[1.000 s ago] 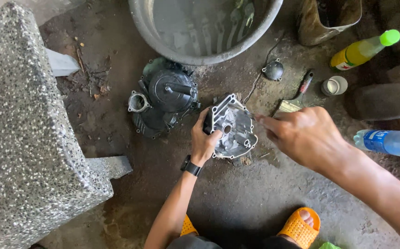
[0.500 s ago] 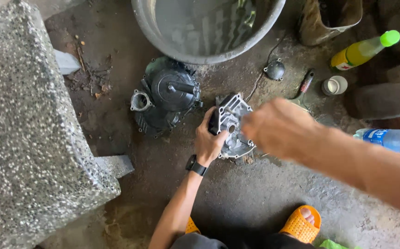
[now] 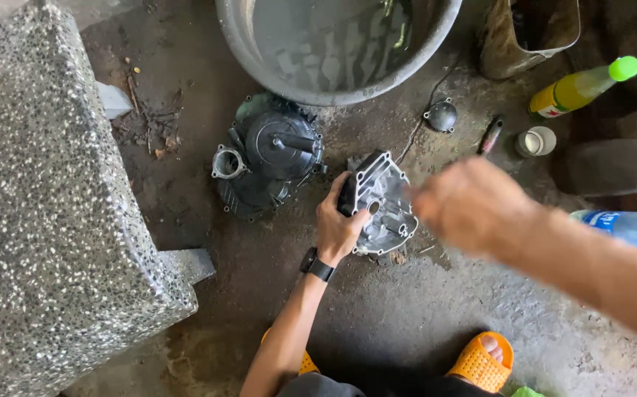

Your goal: Cleaning and scraping residue from motorcycle engine crankcase parts using a screwdriver, brush, and water.

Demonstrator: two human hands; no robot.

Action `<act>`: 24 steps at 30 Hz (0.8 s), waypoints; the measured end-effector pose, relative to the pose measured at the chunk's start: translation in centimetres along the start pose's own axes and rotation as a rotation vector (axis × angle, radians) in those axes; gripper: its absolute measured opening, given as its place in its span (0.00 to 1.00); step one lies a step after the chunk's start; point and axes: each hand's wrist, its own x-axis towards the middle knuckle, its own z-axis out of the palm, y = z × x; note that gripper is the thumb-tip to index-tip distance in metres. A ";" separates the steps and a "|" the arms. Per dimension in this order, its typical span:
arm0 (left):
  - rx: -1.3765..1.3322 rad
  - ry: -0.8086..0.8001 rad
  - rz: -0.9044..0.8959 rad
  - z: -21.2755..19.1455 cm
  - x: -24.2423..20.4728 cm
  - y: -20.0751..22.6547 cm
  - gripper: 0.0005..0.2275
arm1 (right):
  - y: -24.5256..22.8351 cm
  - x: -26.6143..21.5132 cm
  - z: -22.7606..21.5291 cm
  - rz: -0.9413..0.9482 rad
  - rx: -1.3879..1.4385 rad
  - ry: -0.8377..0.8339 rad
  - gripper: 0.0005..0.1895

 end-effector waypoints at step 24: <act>-0.185 -0.266 -0.443 -3.3 5.5 -6.9 0.14 | 6.2 0.6 11.2 0.408 0.306 0.519 0.12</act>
